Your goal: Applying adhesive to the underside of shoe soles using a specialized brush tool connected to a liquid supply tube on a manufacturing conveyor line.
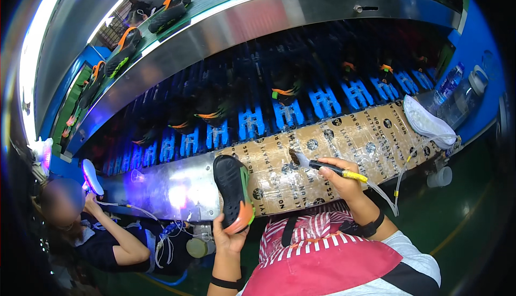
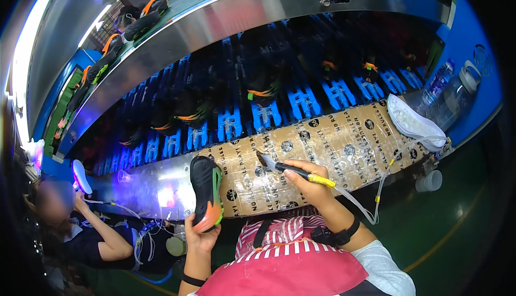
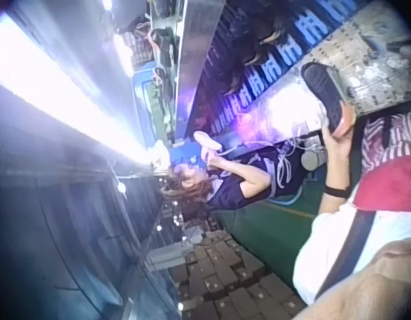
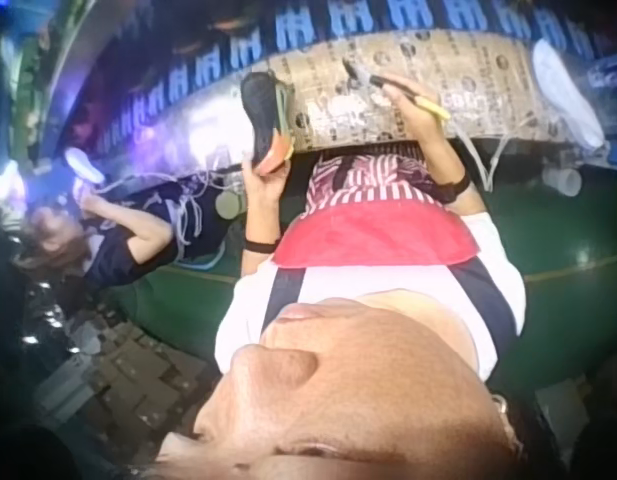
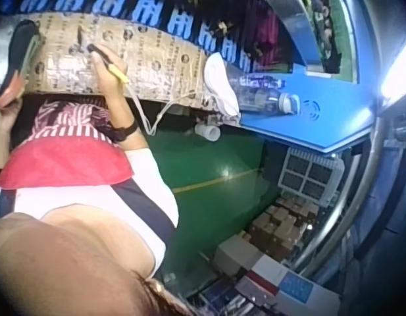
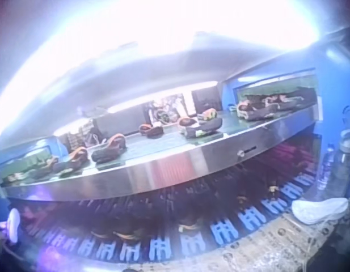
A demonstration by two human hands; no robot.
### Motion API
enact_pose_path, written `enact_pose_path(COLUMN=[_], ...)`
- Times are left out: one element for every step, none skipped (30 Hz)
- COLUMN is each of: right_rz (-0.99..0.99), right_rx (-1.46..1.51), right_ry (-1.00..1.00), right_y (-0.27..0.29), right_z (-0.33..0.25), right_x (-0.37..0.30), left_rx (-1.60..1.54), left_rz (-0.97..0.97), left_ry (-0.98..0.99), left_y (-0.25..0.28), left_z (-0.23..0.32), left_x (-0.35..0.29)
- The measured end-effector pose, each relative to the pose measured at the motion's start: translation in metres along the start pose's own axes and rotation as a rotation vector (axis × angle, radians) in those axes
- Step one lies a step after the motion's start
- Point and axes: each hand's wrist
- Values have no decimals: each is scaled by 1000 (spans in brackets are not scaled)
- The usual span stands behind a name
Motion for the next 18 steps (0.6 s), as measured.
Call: enact_pose_path(right_rz=[4, -11, -26, -25, -37, -50, -38, -42, -46, -49, -58, -66, -73, -63, -81, -101, -90, -150], right_rx=[1, 21, 42, 42, 25, 8, -1, -34, -67, -18, 52, 91, 132, 126, 152, 179, 175, 141], right_ry=[-4, -8, -13, -19, 5, 27, 17, 20, 22, 10, -36, -53, -68, -75, -66, -55, -57, -52], right_y=[0, -3, -5, -7, -7, -7, -8, -6, -5, -5, -6, -6, -6, -8, -10, -13, -15, -18], right_z=[1, 0, 0, -1, -3, -5, -7, -8, -10, -8, -9, -12, -15, -19, -24, -29, -35, -41], right_x=[0, -1, -1, -2, -3, -3, -1, -3, -4, -3, -1, -1, -3, -2, -1, -2, -3, -4], left_rx=[-179, -220, -260, -227, -193, -281, -281, -337, -395, -354, -293, -254, -215, -166, -166, -133, -99, -113], left_rz=[-20, -83, -145, -210, -277, -199, -196, -285, -374, -389, -430, -438, -447, -466, -465, -507, -550, -605], left_ry=[44, 53, 62, 48, 47, 35, 53, 127, 201, 190, 199, 182, 166, 149, 161, 134, 106, 129], left_y=[4, 6, 6, 1, -5, -6, -4, 1, 5, 5, 6, 4, -1, -12, -14, -16, -17, -17], left_z=[-1, -4, -10, -18, -28, -35, -35, -37, -37, -37, -38, -42, -46, -47, -50, -52, -53, -54], left_x=[0, 2, 4, 4, 8, 14, 21, 23, 25, 27, 29, 28, 25, 20, 22, 24, 27, 31])
Point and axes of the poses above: each hand's wrist, its own x-axis towards the middle knuckle, its own y-axis out of the back of the hand, z = x × y, and after that the axes turned 4 degrees about -x, right-handed
